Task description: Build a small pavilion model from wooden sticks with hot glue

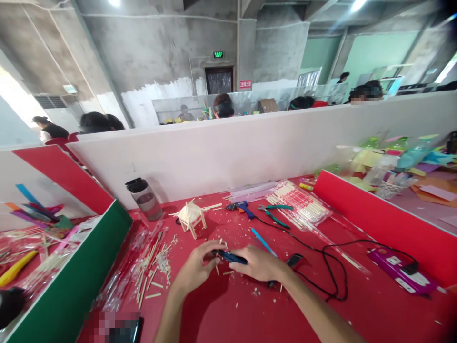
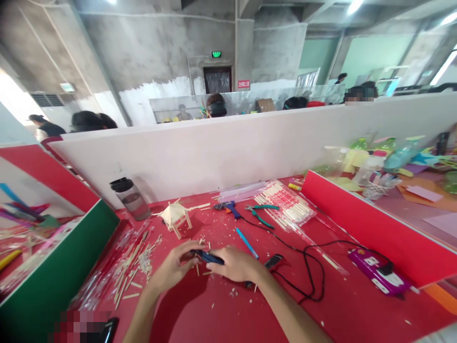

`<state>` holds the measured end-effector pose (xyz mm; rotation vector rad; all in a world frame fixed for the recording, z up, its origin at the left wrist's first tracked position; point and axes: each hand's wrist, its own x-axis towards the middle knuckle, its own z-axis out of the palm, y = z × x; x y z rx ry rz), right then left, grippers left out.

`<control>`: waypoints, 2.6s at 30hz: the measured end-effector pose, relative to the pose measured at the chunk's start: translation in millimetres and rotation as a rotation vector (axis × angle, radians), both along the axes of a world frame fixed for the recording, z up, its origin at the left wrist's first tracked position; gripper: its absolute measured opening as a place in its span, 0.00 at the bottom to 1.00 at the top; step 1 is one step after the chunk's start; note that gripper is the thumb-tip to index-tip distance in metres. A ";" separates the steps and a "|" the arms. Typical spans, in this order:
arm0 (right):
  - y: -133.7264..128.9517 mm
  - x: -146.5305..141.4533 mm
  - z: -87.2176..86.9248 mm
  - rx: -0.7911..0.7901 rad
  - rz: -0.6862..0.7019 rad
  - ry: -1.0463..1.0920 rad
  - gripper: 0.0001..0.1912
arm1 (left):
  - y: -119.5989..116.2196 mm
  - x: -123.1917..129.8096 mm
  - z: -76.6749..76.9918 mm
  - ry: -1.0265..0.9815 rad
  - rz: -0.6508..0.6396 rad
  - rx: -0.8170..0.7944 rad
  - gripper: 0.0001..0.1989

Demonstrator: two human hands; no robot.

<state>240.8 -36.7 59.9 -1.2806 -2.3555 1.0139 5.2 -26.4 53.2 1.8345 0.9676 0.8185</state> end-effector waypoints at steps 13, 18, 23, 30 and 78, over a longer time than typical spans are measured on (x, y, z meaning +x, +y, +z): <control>15.3 -9.1 16.7 0.156 0.044 -0.146 0.22 | 6.5 -1.2 0.9 -0.120 0.099 -0.006 0.15; 13.0 -14.3 18.1 0.194 0.029 -0.179 0.21 | 7.8 -4.1 -1.4 -0.123 0.116 0.026 0.15; 9.7 -20.2 12.0 0.239 -0.044 -0.221 0.21 | 11.4 -6.0 -10.3 -0.127 0.146 0.029 0.15; 9.9 -23.6 8.9 0.318 -0.074 -0.315 0.25 | 12.6 -6.0 -13.4 -0.058 0.135 0.081 0.15; 24.9 -16.3 -13.1 0.439 -0.134 -0.492 0.34 | 9.1 16.2 -7.4 -0.090 0.218 -0.024 0.14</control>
